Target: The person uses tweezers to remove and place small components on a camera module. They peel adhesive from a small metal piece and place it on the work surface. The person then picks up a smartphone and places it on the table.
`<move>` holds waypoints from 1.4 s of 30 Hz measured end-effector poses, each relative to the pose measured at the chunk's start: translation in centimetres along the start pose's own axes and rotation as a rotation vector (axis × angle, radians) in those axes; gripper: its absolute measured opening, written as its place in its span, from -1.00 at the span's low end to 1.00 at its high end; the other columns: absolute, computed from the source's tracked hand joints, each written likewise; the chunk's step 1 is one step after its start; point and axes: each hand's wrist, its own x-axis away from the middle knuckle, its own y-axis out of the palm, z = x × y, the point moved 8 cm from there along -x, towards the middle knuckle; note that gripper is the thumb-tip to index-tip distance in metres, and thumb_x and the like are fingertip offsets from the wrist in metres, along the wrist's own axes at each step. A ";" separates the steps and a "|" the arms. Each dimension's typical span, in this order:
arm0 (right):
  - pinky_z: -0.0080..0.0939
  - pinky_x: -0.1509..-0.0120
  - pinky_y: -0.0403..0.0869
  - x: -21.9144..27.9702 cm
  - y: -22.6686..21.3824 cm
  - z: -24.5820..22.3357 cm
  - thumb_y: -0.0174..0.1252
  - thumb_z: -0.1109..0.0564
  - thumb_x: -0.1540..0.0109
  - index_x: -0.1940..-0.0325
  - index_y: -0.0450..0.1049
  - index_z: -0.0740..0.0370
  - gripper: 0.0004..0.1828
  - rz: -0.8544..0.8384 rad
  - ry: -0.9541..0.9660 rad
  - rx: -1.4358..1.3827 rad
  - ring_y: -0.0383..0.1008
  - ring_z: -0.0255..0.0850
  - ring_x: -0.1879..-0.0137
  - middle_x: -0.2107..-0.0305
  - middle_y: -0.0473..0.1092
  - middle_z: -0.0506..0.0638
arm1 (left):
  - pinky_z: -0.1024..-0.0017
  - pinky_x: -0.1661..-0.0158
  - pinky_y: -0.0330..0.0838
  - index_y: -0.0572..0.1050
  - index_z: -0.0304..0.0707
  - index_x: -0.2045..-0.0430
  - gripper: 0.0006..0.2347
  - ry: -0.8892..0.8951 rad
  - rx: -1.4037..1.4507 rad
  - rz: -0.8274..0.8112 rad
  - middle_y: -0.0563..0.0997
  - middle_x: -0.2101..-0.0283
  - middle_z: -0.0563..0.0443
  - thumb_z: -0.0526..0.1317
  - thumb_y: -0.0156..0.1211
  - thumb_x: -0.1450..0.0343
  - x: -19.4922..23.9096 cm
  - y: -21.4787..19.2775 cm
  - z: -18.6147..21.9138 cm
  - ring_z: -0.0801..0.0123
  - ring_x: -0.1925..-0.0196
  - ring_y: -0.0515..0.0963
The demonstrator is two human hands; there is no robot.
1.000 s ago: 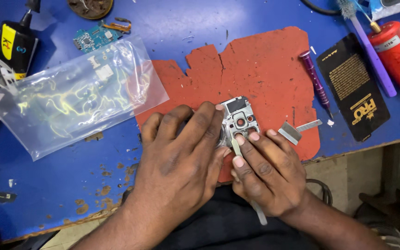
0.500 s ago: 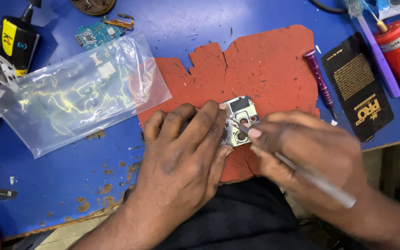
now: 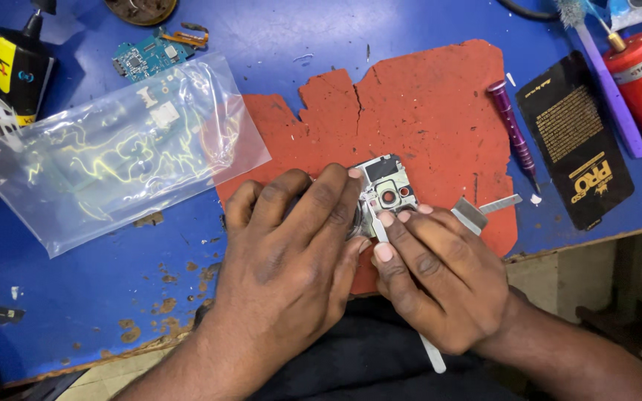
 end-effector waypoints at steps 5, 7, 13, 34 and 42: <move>0.14 -0.11 0.64 0.9 0.0 0.3 0.27 0.29 -0.30 0.05 0.48 0.45 -0.81 -0.026 0.049 -0.050 0.57 0.09 -0.03 0.16 0.54 0.30 | 0.11 -0.09 0.20 0.49 -0.43 -0.12 -0.57 -0.002 0.002 -0.026 0.48 -0.16 -0.09 -0.20 0.29 -0.38 -0.3 0.1 0.0 0.11 -0.10 0.43; 0.14 -0.12 0.64 1.2 0.0 0.3 0.27 0.27 -0.29 0.04 0.48 0.44 -0.80 -0.043 0.053 -0.058 0.57 0.09 -0.05 0.14 0.54 0.30 | 0.11 -0.08 0.20 0.49 -0.42 -0.13 -0.57 -0.003 -0.005 -0.033 0.47 -0.16 -0.09 -0.20 0.29 -0.38 -0.4 0.2 0.0 0.11 -0.10 0.43; 0.17 -0.25 0.56 2.8 0.9 -0.3 0.25 0.19 -0.34 -0.09 0.46 0.29 -0.74 -0.064 0.102 0.030 0.53 0.05 -0.15 0.01 0.53 0.19 | 0.10 -0.08 0.20 0.48 -0.42 -0.13 -0.57 0.003 -0.031 -0.033 0.48 -0.15 -0.09 -0.19 0.29 -0.39 -0.4 0.2 0.2 0.12 -0.10 0.43; 0.11 -0.22 0.54 3.2 -1.2 1.9 0.21 0.24 -0.33 -0.12 0.40 0.38 -0.69 0.069 0.482 -0.380 0.58 0.09 -0.16 0.02 0.53 0.28 | 0.11 -0.08 0.19 0.47 -0.44 -0.13 -0.54 0.025 -0.032 -0.011 0.45 -0.16 -0.11 -0.21 0.33 -0.35 0.0 0.2 0.7 0.10 -0.13 0.41; 0.05 -0.22 0.56 3.0 -1.4 2.3 0.25 0.18 -0.31 -0.10 0.44 0.37 -0.69 0.083 0.496 -0.416 0.62 0.09 -0.15 0.05 0.55 0.23 | 0.11 -0.08 0.19 0.47 -0.45 -0.14 -0.54 0.018 -0.022 -0.014 0.46 -0.16 -0.10 -0.21 0.33 -0.35 0.2 0.1 0.5 0.11 -0.12 0.41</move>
